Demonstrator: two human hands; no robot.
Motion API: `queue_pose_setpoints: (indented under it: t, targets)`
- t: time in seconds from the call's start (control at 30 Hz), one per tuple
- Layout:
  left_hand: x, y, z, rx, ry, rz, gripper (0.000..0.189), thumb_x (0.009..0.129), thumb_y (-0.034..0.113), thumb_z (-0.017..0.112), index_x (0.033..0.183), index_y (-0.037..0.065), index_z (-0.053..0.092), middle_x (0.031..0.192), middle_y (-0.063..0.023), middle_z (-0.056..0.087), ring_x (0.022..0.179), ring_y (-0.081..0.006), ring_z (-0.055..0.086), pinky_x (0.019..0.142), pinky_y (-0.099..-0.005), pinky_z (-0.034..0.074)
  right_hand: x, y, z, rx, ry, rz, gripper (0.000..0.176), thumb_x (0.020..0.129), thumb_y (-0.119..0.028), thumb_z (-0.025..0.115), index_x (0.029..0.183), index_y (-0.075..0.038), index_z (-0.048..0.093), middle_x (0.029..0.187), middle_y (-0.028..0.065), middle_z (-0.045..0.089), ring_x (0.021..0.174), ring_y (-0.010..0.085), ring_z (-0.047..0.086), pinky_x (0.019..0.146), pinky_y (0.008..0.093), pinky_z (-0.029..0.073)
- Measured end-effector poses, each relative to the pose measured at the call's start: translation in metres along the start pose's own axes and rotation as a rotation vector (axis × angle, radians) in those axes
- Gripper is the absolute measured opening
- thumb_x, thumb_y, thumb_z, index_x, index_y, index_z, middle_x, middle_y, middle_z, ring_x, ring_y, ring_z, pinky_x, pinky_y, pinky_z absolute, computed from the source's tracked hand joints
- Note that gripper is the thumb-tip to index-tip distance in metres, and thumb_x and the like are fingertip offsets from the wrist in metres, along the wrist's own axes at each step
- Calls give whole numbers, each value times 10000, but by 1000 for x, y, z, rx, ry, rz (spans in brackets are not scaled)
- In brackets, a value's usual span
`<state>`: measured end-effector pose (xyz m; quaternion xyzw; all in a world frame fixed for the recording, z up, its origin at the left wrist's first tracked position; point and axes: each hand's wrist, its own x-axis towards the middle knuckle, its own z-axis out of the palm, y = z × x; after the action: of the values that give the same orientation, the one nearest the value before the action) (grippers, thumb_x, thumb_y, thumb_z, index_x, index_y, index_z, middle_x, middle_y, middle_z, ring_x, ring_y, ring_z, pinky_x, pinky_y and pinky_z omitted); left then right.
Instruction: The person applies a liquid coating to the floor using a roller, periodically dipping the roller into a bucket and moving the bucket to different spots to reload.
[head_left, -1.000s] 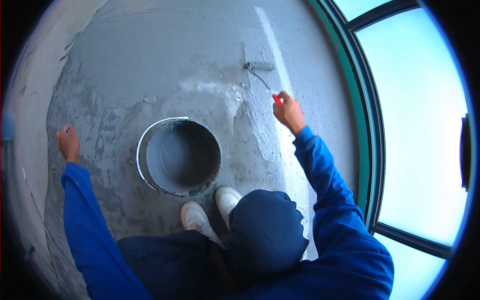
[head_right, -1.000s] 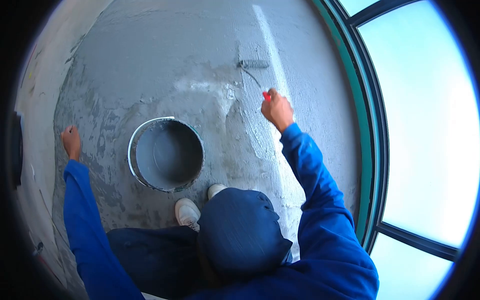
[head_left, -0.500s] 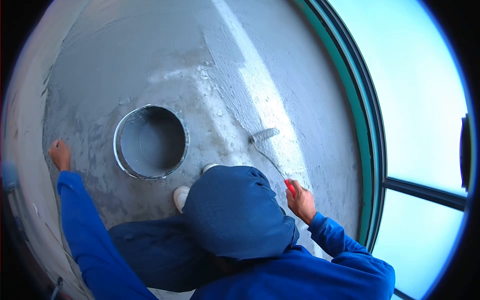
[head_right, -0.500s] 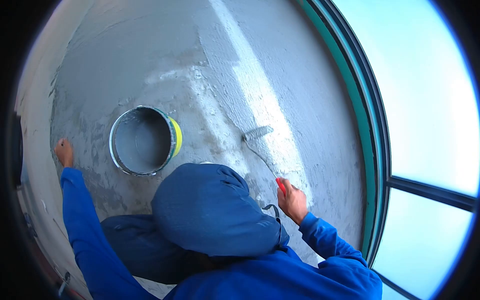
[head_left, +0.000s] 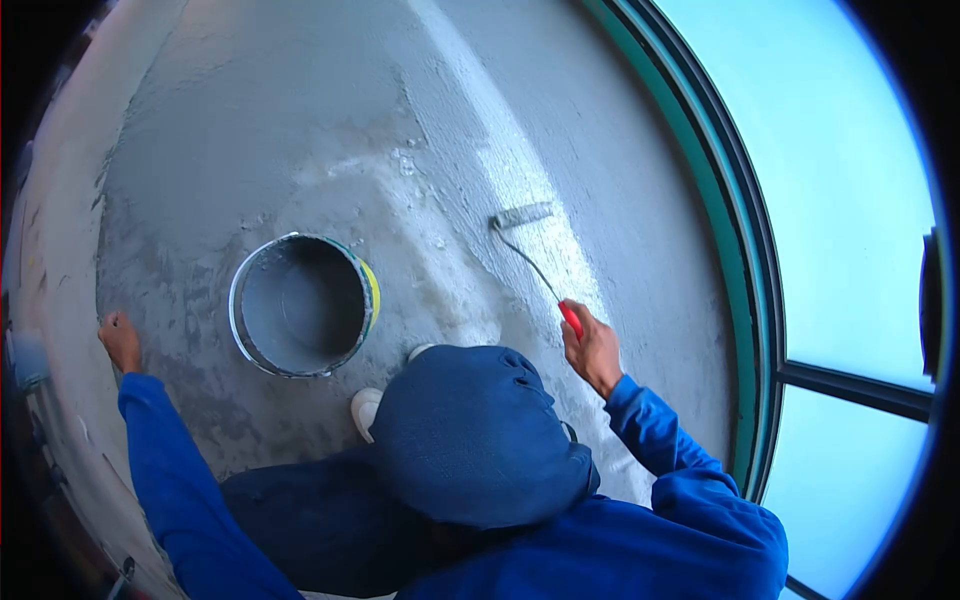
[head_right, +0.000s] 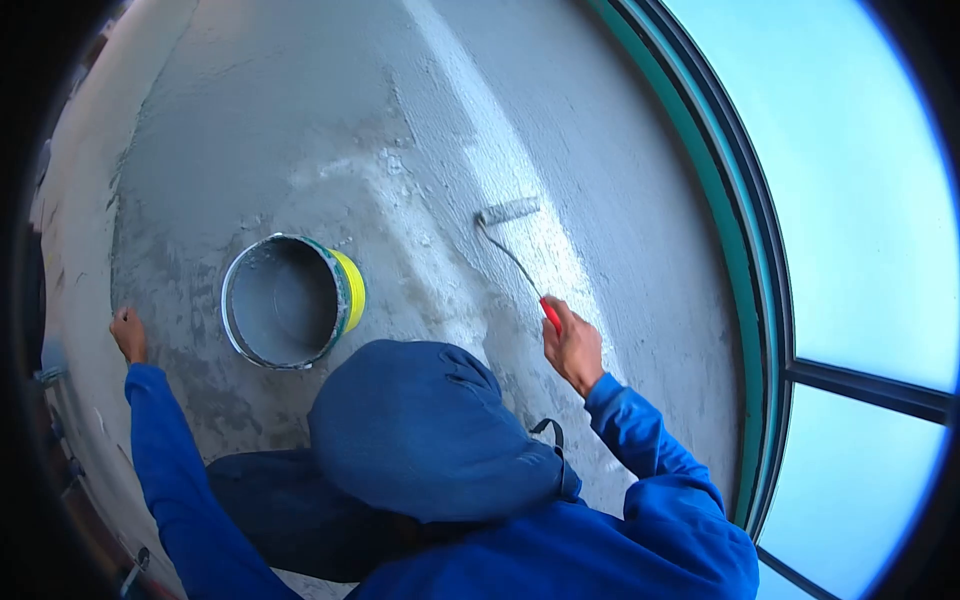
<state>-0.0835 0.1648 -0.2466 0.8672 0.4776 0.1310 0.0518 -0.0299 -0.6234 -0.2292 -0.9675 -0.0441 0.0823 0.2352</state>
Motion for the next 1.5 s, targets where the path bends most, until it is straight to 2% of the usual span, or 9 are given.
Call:
queue_pose_setpoints:
  t: [0.13, 0.27, 0.4, 0.5, 0.67, 0.8, 1.0, 1.23, 1.5]
  targets:
    - [-1, -23, -11, 30, 28, 17, 374, 899, 311, 471, 1138, 52, 597, 1133, -173, 510, 1043, -343, 525, 907, -402, 420, 113, -29, 16, -62, 57, -169, 291, 819, -161, 551, 1107, -123, 537, 700, 213, 625, 644, 411, 608, 592, 495, 475]
    - [-21, -38, -30, 108, 45, -26, 371, 901, 312, 461, 1126, 52, 600, 1132, -170, 507, 1044, -345, 524, 906, -399, 419, 217, -73, 35, -92, 129, -271, 267, 802, -169, 538, 1064, -121, 551, 742, 228, 634, 688, 413, 618, 616, 518, 478]
    - [-36, -48, -45, 106, 31, -112, 371, 900, 306, 464, 1117, 36, 598, 1129, -169, 505, 1033, -344, 528, 907, -399, 418, 330, -118, 50, -148, 119, -191, 272, 751, -184, 544, 1002, -103, 608, 861, 215, 657, 806, 402, 635, 714, 486, 507]
    - [-38, -66, -41, 114, 72, -96, 369, 904, 301, 468, 1112, 23, 594, 1120, -166, 503, 1020, -342, 530, 901, -402, 421, 408, -159, 21, -184, 43, -237, 291, 738, -195, 537, 982, -81, 647, 970, 195, 655, 915, 386, 624, 797, 447, 504]
    - [-49, -59, -46, 124, 43, -100, 370, 920, 299, 459, 1119, 13, 585, 1119, -166, 493, 1007, -344, 530, 893, -401, 427, 471, -202, 2, -278, -15, -234, 344, 741, -208, 534, 1036, -74, 651, 1016, 179, 656, 959, 352, 626, 832, 430, 500]
    - [-44, -53, -50, 171, 49, -111, 368, 935, 298, 444, 1139, 22, 576, 1135, -159, 484, 1000, -338, 534, 888, -399, 430, 491, -187, 20, -294, 27, -246, 323, 744, -210, 547, 1026, -97, 656, 1013, 166, 660, 960, 339, 629, 826, 432, 502]
    - [-39, -60, -44, 164, 46, -87, 375, 935, 312, 441, 1152, 37, 572, 1134, -161, 485, 1000, -336, 536, 891, -405, 430, 413, -136, 21, -207, -3, -215, 297, 729, -162, 541, 1002, -132, 653, 999, 202, 648, 947, 387, 615, 813, 455, 494]
    - [-13, -37, -25, 75, 16, -10, 414, 904, 336, 460, 1165, 42, 589, 1172, -198, 491, 1060, -353, 518, 925, -408, 412, 196, -43, 11, -136, 64, -228, 258, 800, -197, 553, 1051, -151, 590, 699, 226, 620, 649, 433, 604, 584, 515, 481]
    - [13, -15, 3, 50, 18, 72, 448, 885, 326, 478, 1188, 13, 580, 1200, -223, 505, 1101, -366, 504, 950, -403, 398, -62, 43, -30, -63, -82, 68, 307, 853, -172, 576, 1157, -141, 555, 814, 185, 641, 703, 390, 615, 597, 454, 490]
